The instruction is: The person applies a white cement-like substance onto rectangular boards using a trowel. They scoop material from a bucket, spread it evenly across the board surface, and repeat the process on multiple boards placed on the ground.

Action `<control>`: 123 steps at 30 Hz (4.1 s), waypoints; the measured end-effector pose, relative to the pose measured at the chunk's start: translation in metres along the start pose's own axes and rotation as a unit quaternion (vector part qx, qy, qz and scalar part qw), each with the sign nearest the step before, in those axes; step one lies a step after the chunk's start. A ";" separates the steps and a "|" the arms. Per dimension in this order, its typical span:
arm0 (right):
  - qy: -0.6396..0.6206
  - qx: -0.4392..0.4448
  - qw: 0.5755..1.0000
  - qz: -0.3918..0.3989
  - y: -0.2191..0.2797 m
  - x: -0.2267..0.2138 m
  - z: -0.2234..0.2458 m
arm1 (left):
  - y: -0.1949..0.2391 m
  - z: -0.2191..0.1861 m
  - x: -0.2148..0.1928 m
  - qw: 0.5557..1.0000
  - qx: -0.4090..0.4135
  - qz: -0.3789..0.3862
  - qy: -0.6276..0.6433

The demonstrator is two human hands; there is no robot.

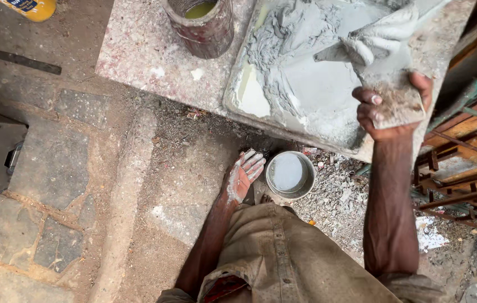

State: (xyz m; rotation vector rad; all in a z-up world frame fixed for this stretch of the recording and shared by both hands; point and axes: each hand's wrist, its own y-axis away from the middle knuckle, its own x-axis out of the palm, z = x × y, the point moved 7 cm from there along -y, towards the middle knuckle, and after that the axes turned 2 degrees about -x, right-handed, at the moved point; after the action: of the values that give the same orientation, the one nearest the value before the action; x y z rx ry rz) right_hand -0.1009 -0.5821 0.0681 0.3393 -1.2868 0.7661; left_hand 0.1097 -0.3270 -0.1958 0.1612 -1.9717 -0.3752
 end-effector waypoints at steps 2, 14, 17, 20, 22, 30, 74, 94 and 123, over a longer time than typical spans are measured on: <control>0.023 0.027 0.998 -0.056 -0.071 -0.074 0.009 | -0.018 -0.009 0.000 0.999 -0.014 0.013 -0.040; 0.776 0.299 0.508 -0.222 -0.052 -0.175 -0.016 | -0.069 -0.069 -0.007 0.988 -0.070 -0.029 0.136; 0.867 0.320 0.376 -0.060 -0.070 -0.188 -0.051 | -0.071 -0.068 -0.014 0.990 -0.089 -0.025 0.102; 0.893 0.324 0.304 -0.070 -0.075 -0.231 -0.062 | -0.068 -0.071 -0.008 0.995 -0.069 0.018 0.064; 0.928 0.236 0.287 -0.033 -0.073 -0.247 -0.067 | -0.068 -0.065 -0.010 0.990 -0.089 -0.028 0.109; 0.890 0.387 0.239 0.024 0.018 -0.226 0.024 | -0.057 -0.071 0.006 0.986 -0.075 -0.019 0.146; 0.870 0.327 0.335 -0.154 -0.059 -0.222 0.017 | -0.099 -0.087 0.036 0.972 0.082 0.206 0.077; 0.611 0.094 0.688 -0.381 0.034 -0.092 -0.028 | -0.284 0.072 0.078 0.948 -0.219 -0.207 0.103; 0.851 0.378 0.319 -0.176 -0.052 -0.253 -0.018 | -0.216 -0.104 0.078 0.968 -0.022 -0.083 0.237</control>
State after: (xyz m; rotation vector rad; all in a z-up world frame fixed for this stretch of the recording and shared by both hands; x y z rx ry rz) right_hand -0.0738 -0.6893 -0.1665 0.2816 1.2887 0.7371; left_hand 0.1593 -0.5716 -0.1605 0.3558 -1.4808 -0.4429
